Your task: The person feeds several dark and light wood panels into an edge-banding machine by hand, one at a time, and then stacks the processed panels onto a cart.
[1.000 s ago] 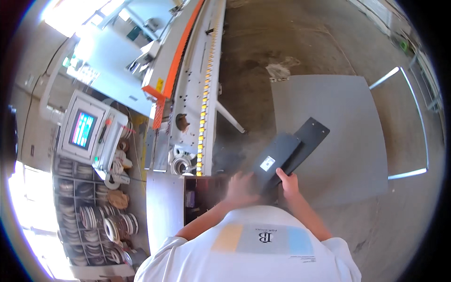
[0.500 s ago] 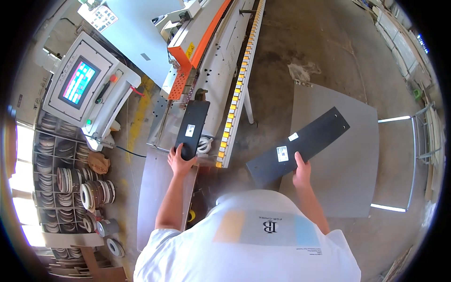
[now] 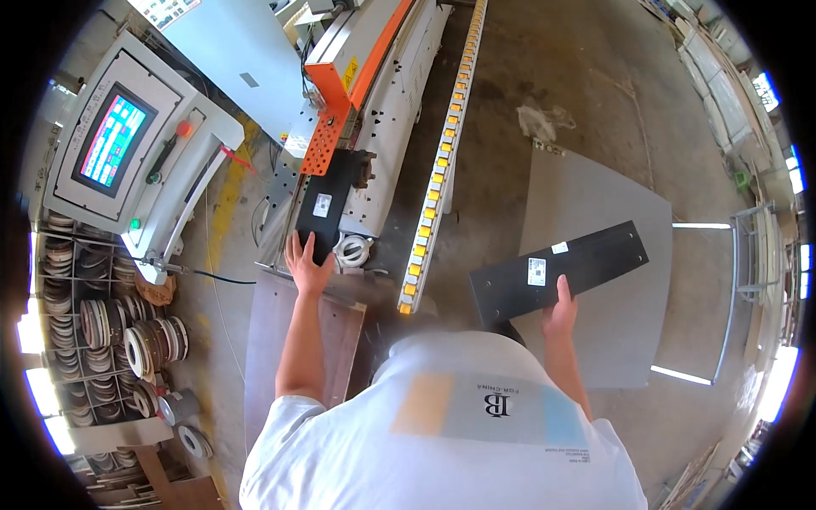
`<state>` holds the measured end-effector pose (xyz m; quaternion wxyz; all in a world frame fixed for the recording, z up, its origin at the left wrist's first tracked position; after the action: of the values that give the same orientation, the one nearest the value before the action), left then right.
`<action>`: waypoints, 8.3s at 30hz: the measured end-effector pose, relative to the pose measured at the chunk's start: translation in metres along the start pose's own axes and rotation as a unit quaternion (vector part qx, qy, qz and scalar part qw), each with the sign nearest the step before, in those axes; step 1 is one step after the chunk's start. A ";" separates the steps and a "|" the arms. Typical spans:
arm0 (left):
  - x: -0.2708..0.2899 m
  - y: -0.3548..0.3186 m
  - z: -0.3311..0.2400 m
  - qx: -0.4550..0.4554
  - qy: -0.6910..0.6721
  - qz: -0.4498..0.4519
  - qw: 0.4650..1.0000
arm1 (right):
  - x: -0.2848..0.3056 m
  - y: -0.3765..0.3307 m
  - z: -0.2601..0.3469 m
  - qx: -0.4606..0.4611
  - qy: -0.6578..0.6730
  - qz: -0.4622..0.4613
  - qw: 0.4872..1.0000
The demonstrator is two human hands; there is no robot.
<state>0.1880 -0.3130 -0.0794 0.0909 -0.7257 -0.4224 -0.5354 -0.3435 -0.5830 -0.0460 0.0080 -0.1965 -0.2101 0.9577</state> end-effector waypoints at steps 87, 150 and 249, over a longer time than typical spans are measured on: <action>-0.001 -0.012 -0.011 0.050 0.126 0.025 0.990 | 0.049 0.063 -0.047 0.086 -0.751 0.194 0.626; -0.044 0.084 -0.042 0.133 0.196 0.140 0.961 | 0.112 0.102 -0.101 -0.090 -0.681 0.246 0.684; -0.500 -0.936 -1.509 0.135 -0.397 0.460 0.782 | 1.671 -0.218 0.318 -0.173 -0.301 -0.381 0.857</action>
<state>-1.5688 -0.8659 -0.1869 0.2476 -0.9626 -0.1049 -0.0317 -2.0207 -0.3478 -0.3159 0.2747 0.1983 -0.4227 0.8406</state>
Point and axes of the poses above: each hand's wrist, its own y-axis towards the middle knuckle, its own x-axis out of the back of the hand, z = x × y, the point moved 5 cm from there along y, towards the middle knuckle, and after that the axes turned 3 degrees about -y, right-handed, at the moved point
